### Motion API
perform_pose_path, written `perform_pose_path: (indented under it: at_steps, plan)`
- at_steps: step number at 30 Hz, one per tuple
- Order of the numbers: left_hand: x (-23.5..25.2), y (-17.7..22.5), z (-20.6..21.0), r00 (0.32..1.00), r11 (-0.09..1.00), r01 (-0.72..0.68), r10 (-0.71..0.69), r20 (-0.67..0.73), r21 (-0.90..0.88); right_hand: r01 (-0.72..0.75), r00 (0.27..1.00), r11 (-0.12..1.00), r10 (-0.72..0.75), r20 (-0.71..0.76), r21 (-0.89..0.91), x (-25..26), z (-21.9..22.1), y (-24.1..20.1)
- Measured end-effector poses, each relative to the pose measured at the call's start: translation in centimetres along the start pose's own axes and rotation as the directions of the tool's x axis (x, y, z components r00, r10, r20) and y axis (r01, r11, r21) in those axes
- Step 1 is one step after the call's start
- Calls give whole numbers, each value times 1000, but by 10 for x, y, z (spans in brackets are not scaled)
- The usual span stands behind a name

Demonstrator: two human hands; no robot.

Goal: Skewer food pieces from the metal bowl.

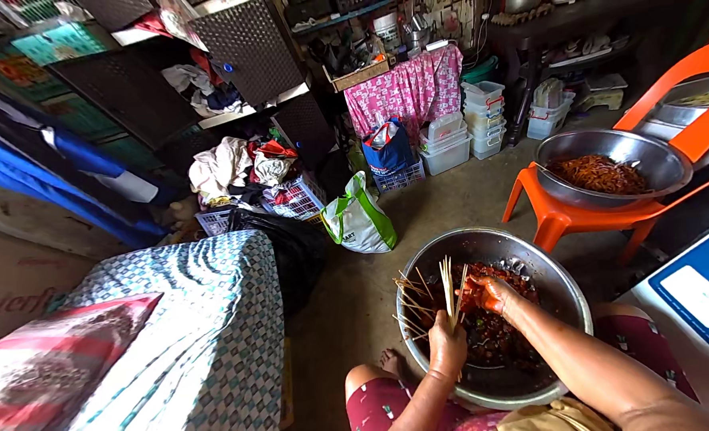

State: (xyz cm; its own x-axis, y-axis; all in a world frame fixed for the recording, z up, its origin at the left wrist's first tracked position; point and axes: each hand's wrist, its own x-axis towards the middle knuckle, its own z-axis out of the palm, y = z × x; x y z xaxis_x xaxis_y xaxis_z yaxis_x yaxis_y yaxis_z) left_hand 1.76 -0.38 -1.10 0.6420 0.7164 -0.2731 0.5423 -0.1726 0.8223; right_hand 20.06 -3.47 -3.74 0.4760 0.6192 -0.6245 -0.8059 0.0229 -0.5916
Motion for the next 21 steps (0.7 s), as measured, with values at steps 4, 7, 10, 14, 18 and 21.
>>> perform_pose_path:
  at_steps: [4,7,10,14,18,21]
  plan:
    - [-1,1,0,1000,1000,9,-9,7,10,-21,999,1000,20,-39,-17,-5,3,2]
    - [-2,2,0,1000,1000,13,-13,5,26,-32,998,998,29,-50,-49,-7,5,6]
    - [-3,4,-1,1000,999,15,-15,2,48,-44,998,996,40,-50,-72,-12,8,9]
    - [-3,5,-1,1000,998,18,-18,3,58,-71,997,996,69,-33,-60,-11,8,14]
    - [-2,5,-1,1000,997,23,-23,-7,74,-99,995,991,98,-21,-85,-11,9,18]
    - [-1,5,-1,1000,996,29,-28,-9,85,-102,994,983,105,8,-154,-11,8,18]
